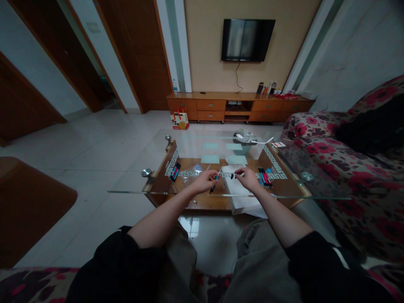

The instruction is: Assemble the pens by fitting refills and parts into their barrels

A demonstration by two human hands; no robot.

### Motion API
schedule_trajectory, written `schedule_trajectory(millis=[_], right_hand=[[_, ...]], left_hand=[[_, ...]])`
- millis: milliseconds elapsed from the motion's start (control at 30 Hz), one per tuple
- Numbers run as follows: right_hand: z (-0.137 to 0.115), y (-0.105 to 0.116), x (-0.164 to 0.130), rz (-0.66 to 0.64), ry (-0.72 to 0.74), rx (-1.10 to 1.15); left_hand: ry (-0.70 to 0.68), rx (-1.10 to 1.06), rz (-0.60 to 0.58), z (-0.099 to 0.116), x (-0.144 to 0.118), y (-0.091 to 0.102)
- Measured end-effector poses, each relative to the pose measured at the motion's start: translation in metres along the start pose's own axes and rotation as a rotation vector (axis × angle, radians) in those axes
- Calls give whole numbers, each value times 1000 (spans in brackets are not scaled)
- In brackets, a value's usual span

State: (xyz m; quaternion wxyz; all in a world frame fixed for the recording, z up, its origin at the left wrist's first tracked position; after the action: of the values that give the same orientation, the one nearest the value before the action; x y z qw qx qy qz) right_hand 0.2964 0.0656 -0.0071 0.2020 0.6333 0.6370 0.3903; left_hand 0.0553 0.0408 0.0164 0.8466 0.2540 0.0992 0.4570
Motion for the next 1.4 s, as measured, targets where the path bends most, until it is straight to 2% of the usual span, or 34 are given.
schedule_trajectory(millis=[200, 333, 500, 733, 1033, 1233, 1400], right_hand=[[-2, 15, -1, 195, -42, 78], [-9, 21, -4, 271, -86, 242], [-28, 19, -6, 215, -64, 454], [-53, 22, -11, 176, 10, 437], [-57, 20, -14, 169, 39, 400], [-59, 21, -15, 157, 37, 376], [-60, 25, -16, 198, 30, 380]], left_hand=[[15, 19, -16, 0, 1, -2], [-8, 196, -10, 2, -1, 1], [-19, 368, -19, 10, -4, 5], [-9, 334, -18, 16, -6, 5], [-1, 388, -31, 12, -7, 6], [-25, 396, -33, 18, -6, 4], [-29, 429, -37, 19, -7, 3]])
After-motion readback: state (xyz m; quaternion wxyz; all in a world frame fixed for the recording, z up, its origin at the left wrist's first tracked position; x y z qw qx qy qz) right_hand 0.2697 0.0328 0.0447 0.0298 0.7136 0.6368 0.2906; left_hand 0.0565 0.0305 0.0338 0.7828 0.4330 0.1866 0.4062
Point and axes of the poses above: each hand's wrist, its own x-axis towards the middle knuckle, its own y-axis out of the back of the hand, z = x × y, the point moved 5 cm from there along x, towards the middle knuckle, and after that the axes turned 6 degrees about -z, right-handed, at the moved point
